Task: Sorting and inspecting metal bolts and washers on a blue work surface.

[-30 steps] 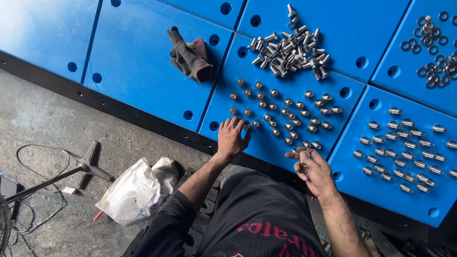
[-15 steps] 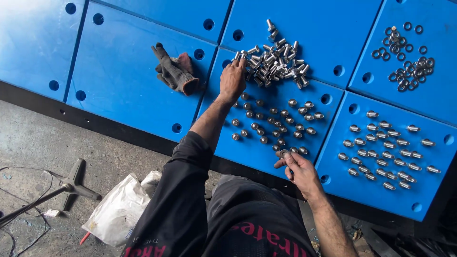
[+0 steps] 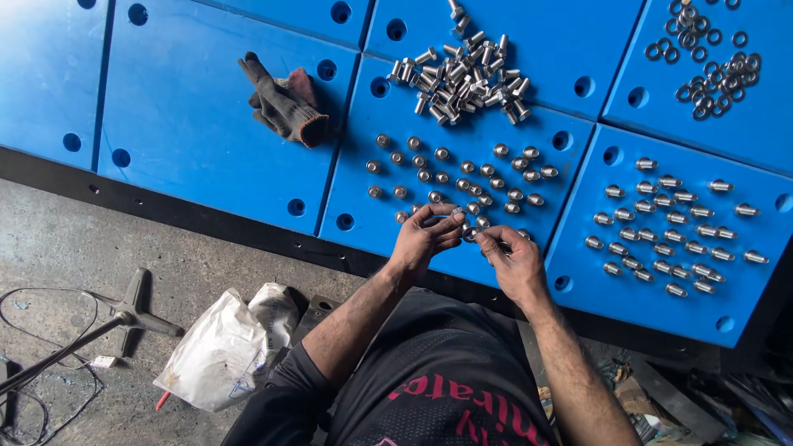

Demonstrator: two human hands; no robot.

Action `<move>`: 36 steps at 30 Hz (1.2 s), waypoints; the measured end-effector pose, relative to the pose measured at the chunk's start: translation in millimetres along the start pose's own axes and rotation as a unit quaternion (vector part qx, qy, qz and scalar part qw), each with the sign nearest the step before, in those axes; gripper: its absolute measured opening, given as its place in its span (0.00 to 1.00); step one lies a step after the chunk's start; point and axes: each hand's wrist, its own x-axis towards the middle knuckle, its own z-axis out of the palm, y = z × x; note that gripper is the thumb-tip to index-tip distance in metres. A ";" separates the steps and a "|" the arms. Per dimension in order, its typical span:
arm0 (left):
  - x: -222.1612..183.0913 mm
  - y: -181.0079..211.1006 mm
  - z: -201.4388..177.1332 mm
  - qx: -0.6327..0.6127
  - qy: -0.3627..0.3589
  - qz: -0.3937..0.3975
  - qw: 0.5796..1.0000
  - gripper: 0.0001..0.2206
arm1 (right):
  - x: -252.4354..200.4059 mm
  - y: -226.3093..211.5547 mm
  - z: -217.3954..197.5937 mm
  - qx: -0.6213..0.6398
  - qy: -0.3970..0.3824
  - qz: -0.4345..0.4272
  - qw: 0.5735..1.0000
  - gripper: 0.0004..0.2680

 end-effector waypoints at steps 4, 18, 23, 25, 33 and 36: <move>-5.6 -2.9 11.1 0.016 0.017 -0.032 0.999 0.15 | -5.9 -3.3 -1.8 -0.033 0.023 -0.036 0.999 0.12; -10.1 -41.5 5.6 0.104 -0.035 -0.046 0.993 0.13 | -36.8 13.7 6.9 -0.151 0.194 -0.262 0.933 0.08; -50.9 2.9 32.6 0.475 -0.118 0.329 0.808 0.21 | -34.2 32.5 14.7 -0.085 0.194 -0.165 0.963 0.08; -48.8 4.1 32.5 0.513 -0.159 0.382 0.752 0.22 | -30.8 44.5 15.0 -0.041 0.172 -0.119 0.977 0.07; -15.3 -18.8 -1.6 0.658 -0.083 0.301 0.685 0.09 | 5.5 124.9 34.4 0.059 0.094 -0.105 0.988 0.08; 18.0 -38.2 -35.1 0.729 -0.071 0.342 0.589 0.07 | 22.4 148.9 34.8 0.222 0.023 0.172 0.959 0.07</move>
